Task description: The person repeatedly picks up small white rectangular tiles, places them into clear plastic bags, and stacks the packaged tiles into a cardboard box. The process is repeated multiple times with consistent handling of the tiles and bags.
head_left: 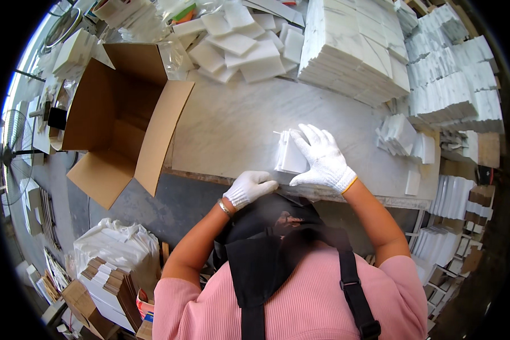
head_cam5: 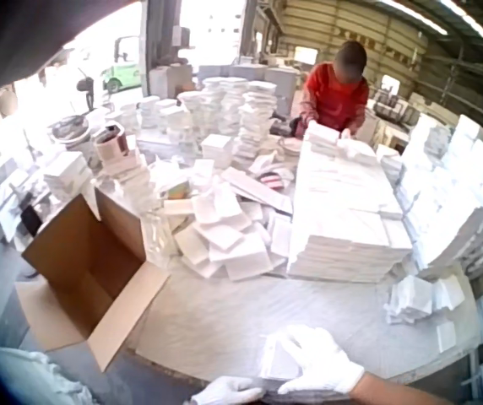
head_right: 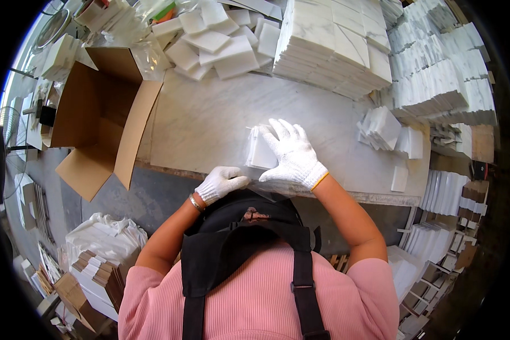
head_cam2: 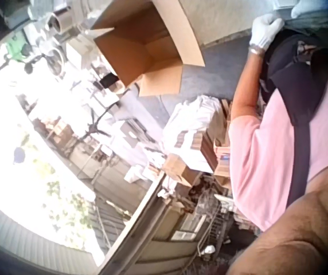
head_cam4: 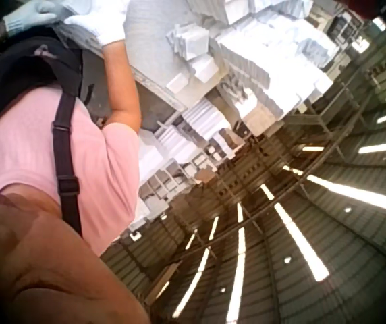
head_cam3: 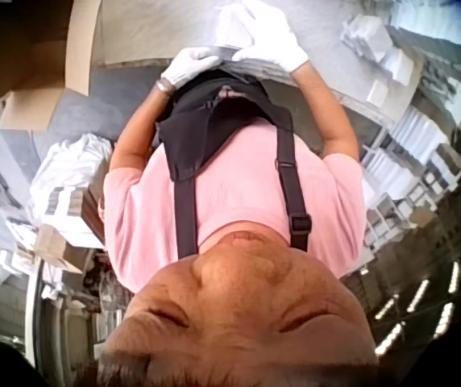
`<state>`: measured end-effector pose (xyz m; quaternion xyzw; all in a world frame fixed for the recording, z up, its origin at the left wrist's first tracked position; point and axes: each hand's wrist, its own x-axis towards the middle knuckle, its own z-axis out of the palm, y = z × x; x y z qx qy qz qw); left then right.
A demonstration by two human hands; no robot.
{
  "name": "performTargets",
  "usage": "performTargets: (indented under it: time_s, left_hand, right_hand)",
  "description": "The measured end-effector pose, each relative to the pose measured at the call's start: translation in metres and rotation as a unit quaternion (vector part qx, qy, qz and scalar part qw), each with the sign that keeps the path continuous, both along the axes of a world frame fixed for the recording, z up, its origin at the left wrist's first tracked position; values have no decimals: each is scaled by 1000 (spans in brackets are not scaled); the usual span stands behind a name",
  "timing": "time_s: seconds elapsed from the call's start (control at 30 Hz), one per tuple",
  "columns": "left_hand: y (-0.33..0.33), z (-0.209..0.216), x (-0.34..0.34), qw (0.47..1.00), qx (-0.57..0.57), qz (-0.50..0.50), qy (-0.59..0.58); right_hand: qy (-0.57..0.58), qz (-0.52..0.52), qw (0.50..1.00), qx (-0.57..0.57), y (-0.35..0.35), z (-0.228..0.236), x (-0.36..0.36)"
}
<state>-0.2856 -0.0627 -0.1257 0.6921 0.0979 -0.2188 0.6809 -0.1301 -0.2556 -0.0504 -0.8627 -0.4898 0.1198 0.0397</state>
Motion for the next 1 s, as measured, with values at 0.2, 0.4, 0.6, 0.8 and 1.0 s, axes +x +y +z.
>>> performTargets:
  time_s: [0.2, 0.4, 0.6, 0.8, 1.0]
  left_hand:
    - [2, -9, -2, 1000, 11, -11, 11]
    - [2, -12, 0, 999, -12, 2, 42]
    - [-1, -19, 0, 999, -6, 18, 44]
    - [3, -26, -4, 999, 22, 7, 37]
    - [-5, -17, 1, 998, 21, 35, 40]
  right_hand:
    - [31, -22, 999, 33, 8, -6, -5]
    - [47, -27, 997, 56, 8, -6, -7]
    - [52, -60, 987, 139, -23, -2, -6]
    - [-49, -302, 870, 387, -158, 24, 35]
    - [-211, -538, 796, 180, -350, 15, 113]
